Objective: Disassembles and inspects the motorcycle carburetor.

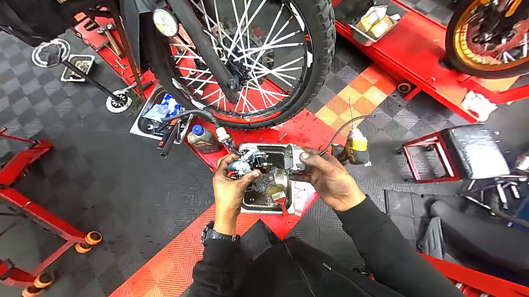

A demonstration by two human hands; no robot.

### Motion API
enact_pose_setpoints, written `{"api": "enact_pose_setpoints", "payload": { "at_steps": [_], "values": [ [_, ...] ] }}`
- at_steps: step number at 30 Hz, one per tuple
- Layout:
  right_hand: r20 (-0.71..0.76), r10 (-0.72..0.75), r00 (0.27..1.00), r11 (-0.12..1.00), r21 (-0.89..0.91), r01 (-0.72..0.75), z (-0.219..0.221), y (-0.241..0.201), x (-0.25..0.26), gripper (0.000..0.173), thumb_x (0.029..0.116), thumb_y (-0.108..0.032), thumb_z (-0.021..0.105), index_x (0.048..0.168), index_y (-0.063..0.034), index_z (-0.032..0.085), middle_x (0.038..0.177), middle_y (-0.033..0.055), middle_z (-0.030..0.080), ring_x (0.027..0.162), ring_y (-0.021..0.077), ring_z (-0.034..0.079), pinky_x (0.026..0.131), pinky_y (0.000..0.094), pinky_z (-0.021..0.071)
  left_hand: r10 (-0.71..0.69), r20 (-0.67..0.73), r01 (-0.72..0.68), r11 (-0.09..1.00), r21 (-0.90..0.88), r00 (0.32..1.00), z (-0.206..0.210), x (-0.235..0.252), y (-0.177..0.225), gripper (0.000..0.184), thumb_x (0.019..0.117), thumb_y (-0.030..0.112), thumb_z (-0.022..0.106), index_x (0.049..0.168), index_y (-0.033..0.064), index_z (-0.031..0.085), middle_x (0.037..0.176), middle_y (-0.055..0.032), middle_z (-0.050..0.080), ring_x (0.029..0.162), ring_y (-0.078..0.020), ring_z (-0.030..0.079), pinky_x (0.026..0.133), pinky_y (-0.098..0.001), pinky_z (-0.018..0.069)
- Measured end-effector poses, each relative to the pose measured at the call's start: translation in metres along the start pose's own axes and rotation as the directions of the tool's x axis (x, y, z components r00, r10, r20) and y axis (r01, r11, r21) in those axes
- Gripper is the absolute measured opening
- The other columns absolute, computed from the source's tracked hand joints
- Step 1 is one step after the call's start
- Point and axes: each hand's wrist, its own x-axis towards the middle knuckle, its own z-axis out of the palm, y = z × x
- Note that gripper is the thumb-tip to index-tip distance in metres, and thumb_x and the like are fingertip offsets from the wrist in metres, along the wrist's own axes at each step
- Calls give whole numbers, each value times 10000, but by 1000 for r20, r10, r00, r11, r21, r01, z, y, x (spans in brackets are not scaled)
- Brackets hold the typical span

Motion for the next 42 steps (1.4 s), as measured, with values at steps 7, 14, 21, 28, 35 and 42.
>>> {"api": "enact_pose_setpoints", "payload": {
  "at_steps": [7, 14, 21, 28, 35, 42],
  "values": [
    [314, -119, 942, 944, 330, 9, 0, -39, -16, 374, 957, -368, 674, 1207, -90, 688, 1122, 135, 711, 962, 241, 720, 827, 456, 616, -40, 8, 41, 973, -227, 999, 0, -21, 25, 615, 670, 95, 886, 1247, 154, 681, 1047, -86, 716, 785, -162, 700, 611, -306, 607],
    [459, -138, 878, 961, 277, 6, 9, -63, -24, 398, 962, -334, 660, 1264, -76, 682, 1175, 111, 708, 1068, 201, 689, 924, 413, 583, -21, 21, 27, 947, -319, 1000, -5, -30, 35, 672, 614, 176, 935, 1238, 146, 688, 1064, -94, 711, 823, -163, 714, 648, -310, 627],
    [575, -120, 809, 986, 165, 29, 13, -76, -29, 424, 976, -307, 638, 1323, -64, 651, 1152, 83, 713, 1000, 137, 697, 859, 329, 598, 29, 40, -13, 935, -354, 999, -10, -38, 36, 703, 609, 250, 953, 1251, 155, 684, 1139, -70, 691, 868, -141, 708, 687, -283, 627],
    [586, -102, 804, 986, 166, 4, 17, -76, -28, 422, 972, -302, 631, 1330, -79, 655, 1172, 74, 716, 1044, 140, 692, 893, 341, 591, 42, 46, -20, 918, -396, 998, -14, -41, 38, 735, 609, 290, 966, 1272, 150, 680, 1146, -71, 696, 897, -137, 709, 714, -273, 626],
    [616, -148, 774, 965, 262, -24, 25, -72, -30, 378, 984, -261, 591, 1298, -67, 673, 1172, 71, 720, 1065, 151, 692, 923, 359, 583, 82, 76, -39, 890, -453, 994, -21, -42, 39, 724, 648, 289, 956, 1292, 140, 661, 1146, -72, 696, 913, -134, 709, 741, -274, 626],
    [575, -117, 809, 956, 285, -65, 27, -67, -32, 441, 955, -335, 635, 1295, -55, 660, 1190, 104, 698, 1076, 200, 680, 896, 394, 588, 83, 116, -8, 843, -537, 990, -25, -43, 44, 699, 691, 329, 940, 1297, 125, 661, 1104, -86, 714, 892, -138, 721, 744, -292, 632]
  ]
}}
